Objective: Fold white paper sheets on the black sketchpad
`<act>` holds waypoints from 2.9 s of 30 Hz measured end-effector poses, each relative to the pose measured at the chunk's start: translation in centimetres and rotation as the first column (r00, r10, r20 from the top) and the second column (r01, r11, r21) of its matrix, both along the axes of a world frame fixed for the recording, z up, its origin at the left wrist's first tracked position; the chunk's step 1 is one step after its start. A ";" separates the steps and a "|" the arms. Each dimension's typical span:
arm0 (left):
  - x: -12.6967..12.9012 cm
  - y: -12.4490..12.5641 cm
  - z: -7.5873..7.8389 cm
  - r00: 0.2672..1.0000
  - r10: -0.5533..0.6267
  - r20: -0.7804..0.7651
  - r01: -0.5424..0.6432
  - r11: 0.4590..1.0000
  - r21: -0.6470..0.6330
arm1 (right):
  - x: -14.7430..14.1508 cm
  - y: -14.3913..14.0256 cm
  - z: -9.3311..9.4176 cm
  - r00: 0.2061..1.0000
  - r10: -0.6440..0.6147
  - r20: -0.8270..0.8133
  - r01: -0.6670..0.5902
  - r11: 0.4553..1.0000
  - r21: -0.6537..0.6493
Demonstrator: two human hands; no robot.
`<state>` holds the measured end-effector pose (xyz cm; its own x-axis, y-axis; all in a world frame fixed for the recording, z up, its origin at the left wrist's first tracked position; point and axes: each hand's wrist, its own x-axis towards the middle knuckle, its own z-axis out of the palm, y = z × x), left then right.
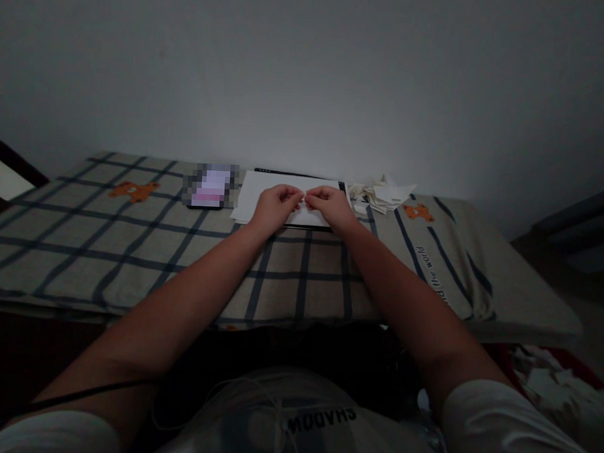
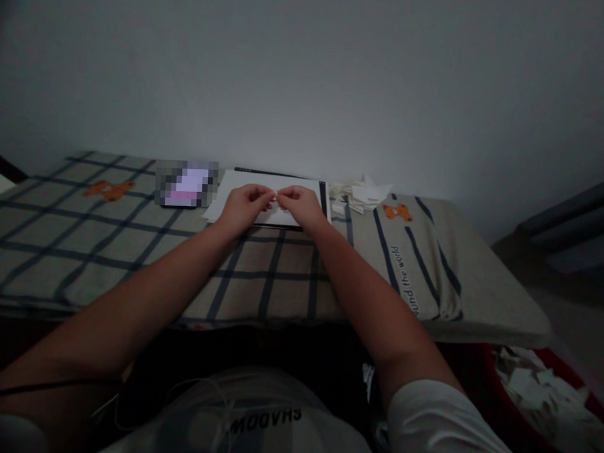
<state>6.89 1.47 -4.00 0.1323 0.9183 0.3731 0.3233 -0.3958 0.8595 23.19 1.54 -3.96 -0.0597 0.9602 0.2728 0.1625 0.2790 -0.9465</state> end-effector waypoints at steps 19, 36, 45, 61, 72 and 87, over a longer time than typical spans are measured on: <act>-3.5 1.3 0.2 0.639 -0.163 -0.751 0.378 0.918 0.123 | 8.1 1.3 1.2 0.276 -0.493 0.825 0.514 0.801 0.307; -3.1 0.8 1.0 0.839 -0.032 -0.544 0.165 0.966 0.198 | 7.0 1.7 1.0 0.782 -0.408 0.470 0.208 0.883 0.421; -3.8 1.1 1.7 0.884 0.219 -0.413 -0.066 0.933 0.354 | 6.5 1.7 0.6 0.936 -0.283 0.207 0.199 0.915 0.352; -4.1 3.2 1.2 0.902 0.385 0.197 -0.411 0.904 0.119 | 3.3 -0.2 1.5 0.934 -0.348 -0.079 0.355 0.884 0.305; -3.0 1.2 2.1 0.934 -0.104 0.341 0.102 0.995 0.023 | 1.8 -0.6 1.3 0.970 -0.212 -0.117 0.231 0.956 0.179; -3.2 0.7 2.0 0.854 -0.188 0.486 0.340 0.908 -0.245 | 3.0 -0.9 2.7 0.951 -0.304 0.062 0.249 0.867 0.431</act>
<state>3.65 2.21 -2.01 0.2774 0.9486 0.1525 -0.1981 -0.0989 0.9752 26.17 0.67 -1.22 0.1318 0.7431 0.6560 0.3993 0.5659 -0.7213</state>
